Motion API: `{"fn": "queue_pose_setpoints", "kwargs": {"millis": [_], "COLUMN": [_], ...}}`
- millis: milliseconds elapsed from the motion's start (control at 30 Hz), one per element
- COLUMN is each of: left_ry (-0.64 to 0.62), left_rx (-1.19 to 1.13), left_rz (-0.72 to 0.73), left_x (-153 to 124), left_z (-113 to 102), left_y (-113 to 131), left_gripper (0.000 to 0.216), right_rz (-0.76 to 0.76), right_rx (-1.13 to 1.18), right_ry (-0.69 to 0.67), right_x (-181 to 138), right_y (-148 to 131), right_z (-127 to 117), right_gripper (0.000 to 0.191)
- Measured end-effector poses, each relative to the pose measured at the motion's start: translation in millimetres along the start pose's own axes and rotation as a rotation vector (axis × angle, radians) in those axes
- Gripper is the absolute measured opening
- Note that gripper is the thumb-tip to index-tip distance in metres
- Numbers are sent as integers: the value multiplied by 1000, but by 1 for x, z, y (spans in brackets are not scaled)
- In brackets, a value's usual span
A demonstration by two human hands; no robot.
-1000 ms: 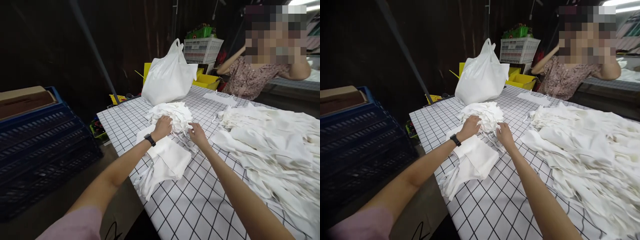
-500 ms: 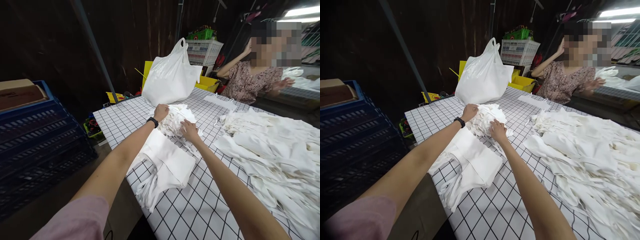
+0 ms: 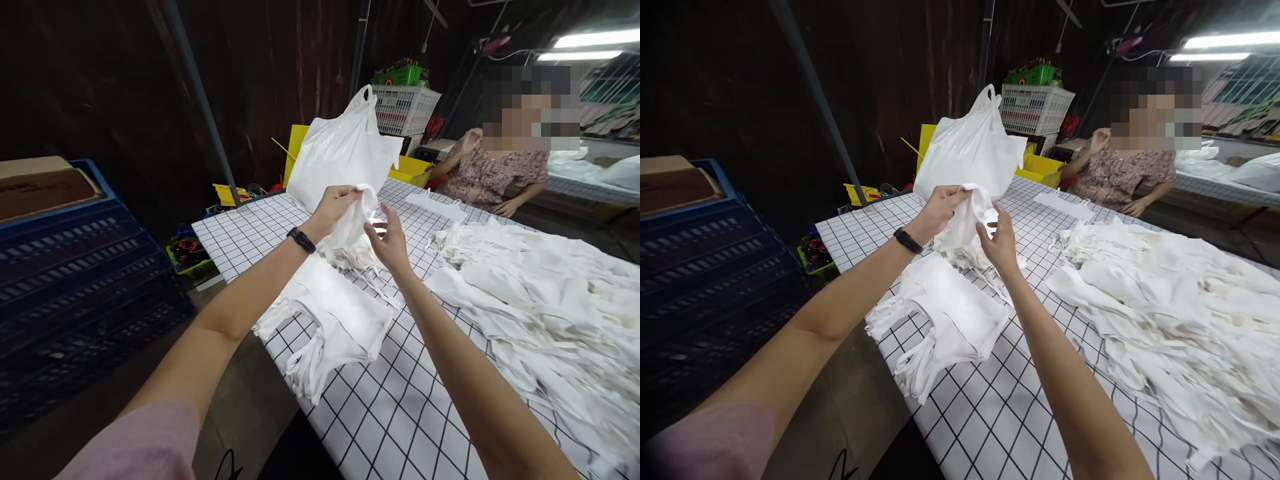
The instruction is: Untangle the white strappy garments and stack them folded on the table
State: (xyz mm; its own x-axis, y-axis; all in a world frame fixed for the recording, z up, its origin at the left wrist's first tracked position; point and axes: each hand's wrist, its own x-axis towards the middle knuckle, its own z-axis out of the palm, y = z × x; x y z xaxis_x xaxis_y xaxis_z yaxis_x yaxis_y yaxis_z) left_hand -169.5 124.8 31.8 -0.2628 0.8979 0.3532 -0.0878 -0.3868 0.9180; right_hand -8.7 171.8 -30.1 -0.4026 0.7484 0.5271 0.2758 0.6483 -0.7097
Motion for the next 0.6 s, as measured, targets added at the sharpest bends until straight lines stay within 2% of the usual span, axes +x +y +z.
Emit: {"fn": "queue_pose_setpoints", "kwargs": {"millis": [67,100,200,267,400,500,600], "left_ry": [-78,-111,-185,-232,-346,-425,-479], "left_rx": [-18,-21,-35,-66,-119,-107,-135], "left_rz": [-1,5,24,16,18,23,-37], "left_x": [-11,-16,-34,-46,-74,-98,-123], "left_z": [15,22,39,49,70,90,109], "left_y": [13,19,30,33,31,27,25], "left_gripper": [40,42,47,49,49,52,57], "right_rz": [-17,-19,23,78,151,180,211], "right_rx": [89,120,140,179,351,400,416], "right_ry": [15,27,89,131,169,202,256], "right_x": [-1,-3,-17,-32,-68,-94,-119], "right_y": [-15,-20,-34,-44,-68,-83,-92], "right_z": [-14,-21,-44,-61,-98,-125,-150], "right_gripper": [77,72,43,30,30,35,38]}}
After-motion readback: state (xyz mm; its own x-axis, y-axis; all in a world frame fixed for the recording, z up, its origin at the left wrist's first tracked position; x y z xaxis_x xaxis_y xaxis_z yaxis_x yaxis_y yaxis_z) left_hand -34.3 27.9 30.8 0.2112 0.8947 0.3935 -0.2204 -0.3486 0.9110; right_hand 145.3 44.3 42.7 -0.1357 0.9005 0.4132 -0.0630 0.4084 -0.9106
